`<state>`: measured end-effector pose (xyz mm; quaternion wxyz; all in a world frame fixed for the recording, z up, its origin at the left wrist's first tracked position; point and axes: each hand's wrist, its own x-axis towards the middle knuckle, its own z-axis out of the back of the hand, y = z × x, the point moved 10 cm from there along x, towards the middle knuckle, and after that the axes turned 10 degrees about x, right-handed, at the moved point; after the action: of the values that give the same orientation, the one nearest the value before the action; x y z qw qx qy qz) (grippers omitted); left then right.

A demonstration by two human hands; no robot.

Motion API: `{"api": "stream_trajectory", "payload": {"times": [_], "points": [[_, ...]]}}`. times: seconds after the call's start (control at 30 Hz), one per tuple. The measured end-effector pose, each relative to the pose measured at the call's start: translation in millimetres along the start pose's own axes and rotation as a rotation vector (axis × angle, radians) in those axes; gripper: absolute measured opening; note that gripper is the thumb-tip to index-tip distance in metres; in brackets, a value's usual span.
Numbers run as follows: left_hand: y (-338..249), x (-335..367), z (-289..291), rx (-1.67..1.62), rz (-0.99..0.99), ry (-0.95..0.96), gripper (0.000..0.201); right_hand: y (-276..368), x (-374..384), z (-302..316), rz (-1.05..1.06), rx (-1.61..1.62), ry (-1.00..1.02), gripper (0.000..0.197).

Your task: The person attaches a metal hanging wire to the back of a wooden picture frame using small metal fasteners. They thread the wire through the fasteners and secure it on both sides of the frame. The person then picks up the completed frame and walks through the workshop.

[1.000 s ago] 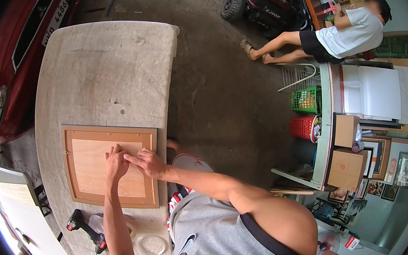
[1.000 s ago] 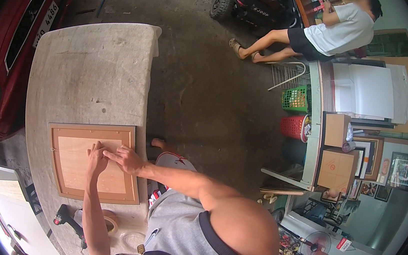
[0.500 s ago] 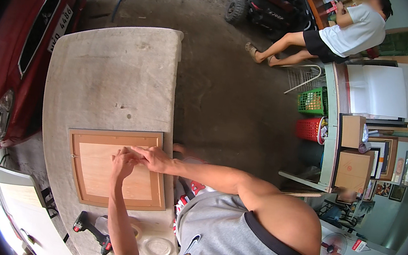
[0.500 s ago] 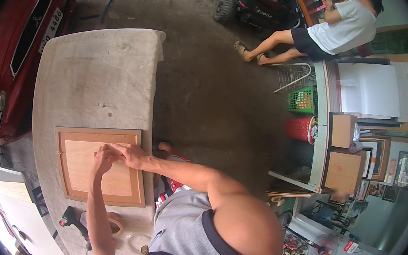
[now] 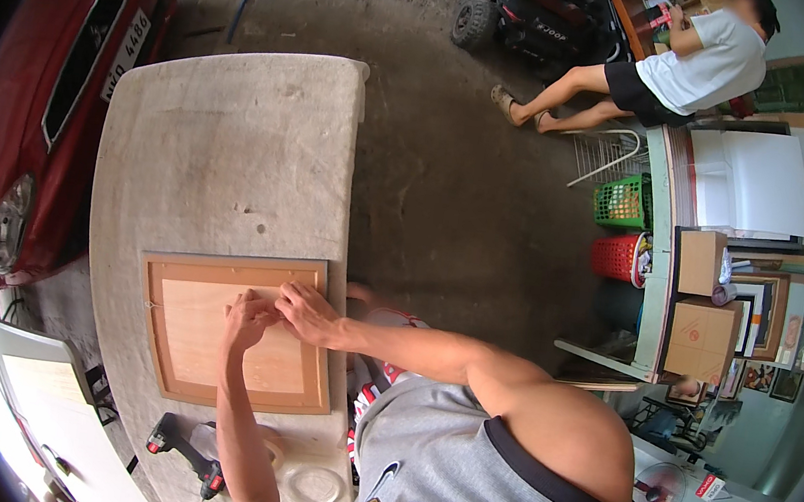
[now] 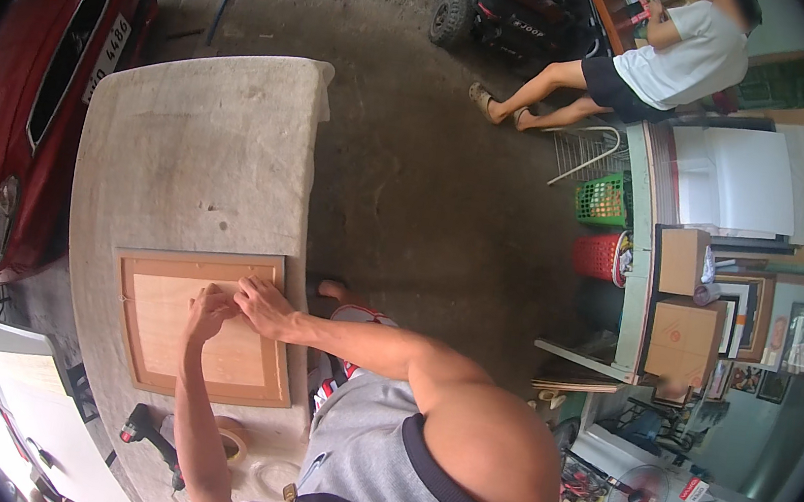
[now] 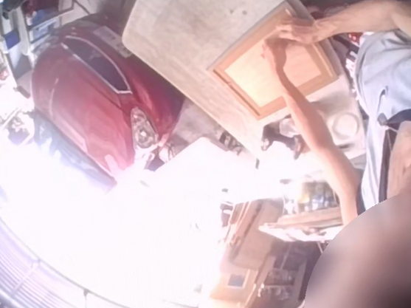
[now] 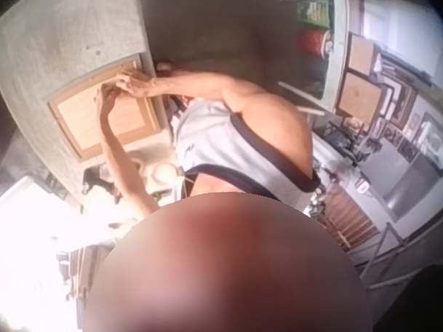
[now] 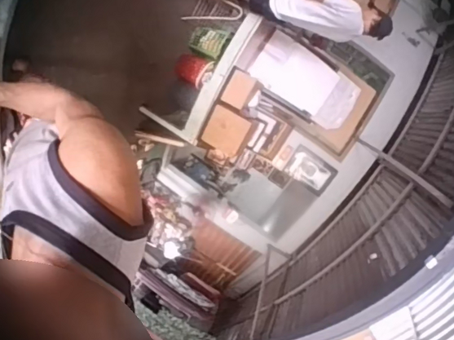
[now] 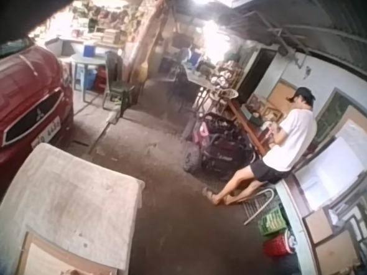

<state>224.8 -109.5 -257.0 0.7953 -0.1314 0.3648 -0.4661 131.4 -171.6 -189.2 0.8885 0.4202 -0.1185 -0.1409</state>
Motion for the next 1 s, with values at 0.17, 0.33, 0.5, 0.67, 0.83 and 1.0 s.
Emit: {"api": "stream_trajectory", "payload": {"times": [0.17,0.33,0.5,0.67,0.83,1.0], "points": [[21,7,-16,-0.209,0.133,0.092,0.013,-13,2,-4,-0.135,0.091,0.009,0.009],[2,10,-4,0.079,-0.031,0.019,0.014,-15,1,-2,-0.12,0.141,-0.012,0.007],[-10,1,7,0.073,0.046,-0.002,0.013,2,1,14,0.026,0.219,-0.094,0.053],[-13,-1,8,0.087,0.059,0.017,0.016,14,-3,15,0.152,0.214,-0.098,0.053],[-16,-2,8,0.113,0.044,0.016,0.012,4,0,25,0.126,0.435,-0.108,0.049],[-19,-5,12,0.056,0.057,0.053,0.008,-31,15,4,-0.232,0.419,0.164,0.052]]}}
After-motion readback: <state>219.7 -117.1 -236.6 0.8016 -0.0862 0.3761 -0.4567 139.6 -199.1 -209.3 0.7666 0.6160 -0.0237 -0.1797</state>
